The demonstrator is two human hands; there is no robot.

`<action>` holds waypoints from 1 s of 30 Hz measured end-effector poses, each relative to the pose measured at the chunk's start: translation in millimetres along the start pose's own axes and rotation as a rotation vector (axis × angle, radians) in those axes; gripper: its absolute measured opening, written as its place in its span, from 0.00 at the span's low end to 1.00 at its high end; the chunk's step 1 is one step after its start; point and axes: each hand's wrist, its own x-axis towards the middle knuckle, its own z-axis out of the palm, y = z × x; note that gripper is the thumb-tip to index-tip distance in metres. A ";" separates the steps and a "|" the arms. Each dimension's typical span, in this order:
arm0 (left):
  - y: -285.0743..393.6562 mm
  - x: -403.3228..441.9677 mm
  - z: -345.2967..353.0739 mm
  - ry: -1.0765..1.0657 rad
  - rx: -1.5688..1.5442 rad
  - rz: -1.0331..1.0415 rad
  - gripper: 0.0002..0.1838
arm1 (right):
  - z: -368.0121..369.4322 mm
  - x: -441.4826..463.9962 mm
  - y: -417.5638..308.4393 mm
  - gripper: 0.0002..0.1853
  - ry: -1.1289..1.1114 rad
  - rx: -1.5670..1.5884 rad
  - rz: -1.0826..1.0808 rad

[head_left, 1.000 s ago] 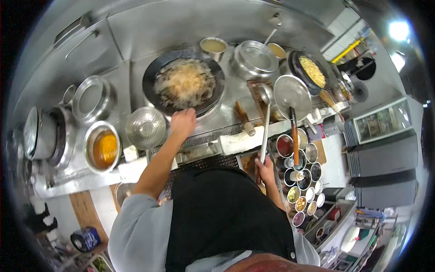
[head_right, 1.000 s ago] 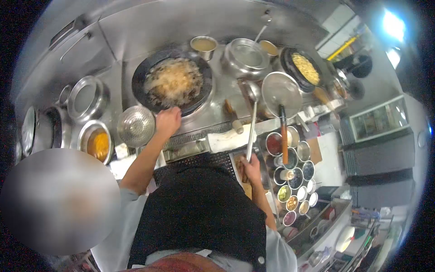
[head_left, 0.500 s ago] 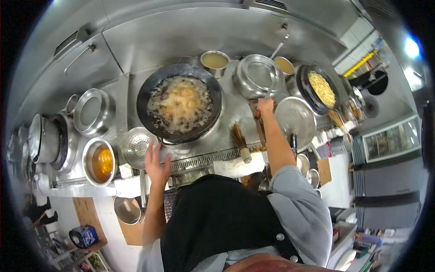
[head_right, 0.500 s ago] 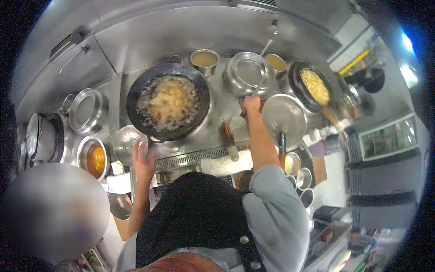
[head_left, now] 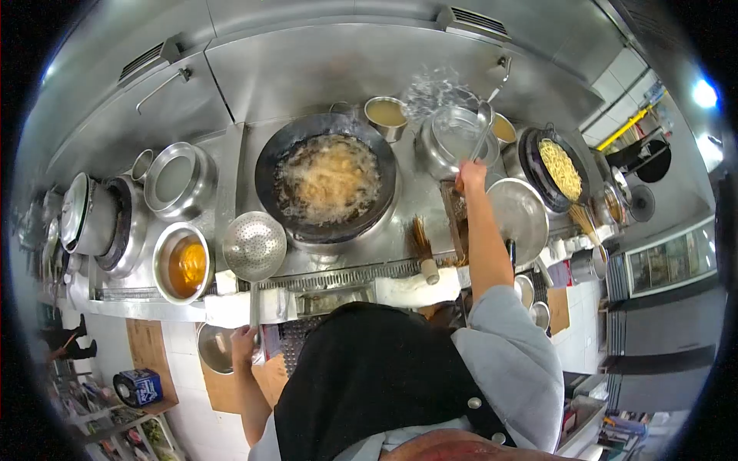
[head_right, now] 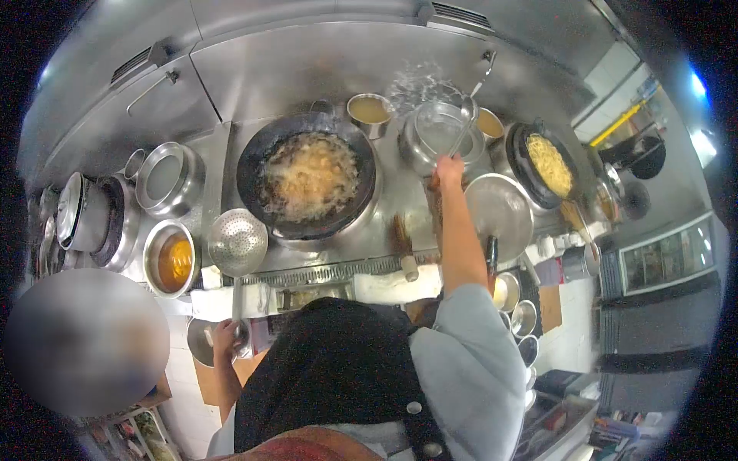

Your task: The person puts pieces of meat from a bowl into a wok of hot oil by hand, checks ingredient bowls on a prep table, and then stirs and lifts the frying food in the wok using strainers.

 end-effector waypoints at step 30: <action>239.8 -46.3 -21.9 -0.146 -0.255 0.650 0.25 | -85.6 -326.9 42.7 0.36 -0.327 -0.563 -0.409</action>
